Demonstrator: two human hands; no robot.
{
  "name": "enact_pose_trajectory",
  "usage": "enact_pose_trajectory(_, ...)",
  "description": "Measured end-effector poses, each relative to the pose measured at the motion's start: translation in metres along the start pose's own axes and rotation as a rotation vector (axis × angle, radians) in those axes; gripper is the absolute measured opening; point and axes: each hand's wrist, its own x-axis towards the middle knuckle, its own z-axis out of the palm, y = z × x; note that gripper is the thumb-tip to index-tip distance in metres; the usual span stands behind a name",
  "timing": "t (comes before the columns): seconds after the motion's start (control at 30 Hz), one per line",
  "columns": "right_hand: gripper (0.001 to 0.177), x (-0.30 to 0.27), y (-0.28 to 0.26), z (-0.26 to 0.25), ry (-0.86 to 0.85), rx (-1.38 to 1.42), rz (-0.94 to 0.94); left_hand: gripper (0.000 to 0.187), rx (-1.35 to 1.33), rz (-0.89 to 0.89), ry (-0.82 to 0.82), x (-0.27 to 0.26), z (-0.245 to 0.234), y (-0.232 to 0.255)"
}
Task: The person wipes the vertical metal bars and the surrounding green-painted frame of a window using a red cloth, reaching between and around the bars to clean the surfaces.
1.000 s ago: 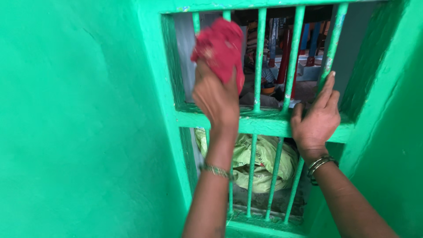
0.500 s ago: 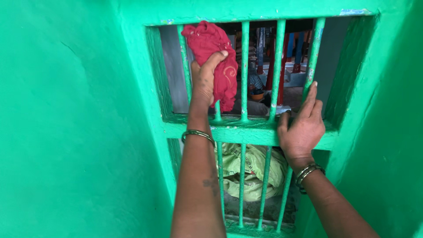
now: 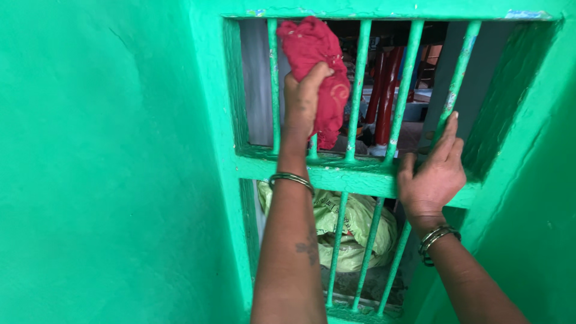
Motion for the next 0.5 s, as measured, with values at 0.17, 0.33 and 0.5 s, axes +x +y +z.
enact_pose_trajectory(0.17, 0.096, -0.003, 0.002, 0.0, -0.005, -0.004, -0.009, 0.051, 0.706, 0.231, 0.297, -0.029, 0.022, 0.009)
enact_pose_trajectory(0.33, 0.095, -0.002, 0.004, 0.0, 0.008, 0.055, -0.017, 0.068, 1.005, 0.151, 0.303, -0.045, 0.028, 0.021)
enact_pose_trajectory(0.5, 0.092, -0.004, 0.006, 0.003, 0.024, -0.001, -0.034, 0.066, 1.195, 0.155, 0.331, -0.079, 0.023, 0.007)
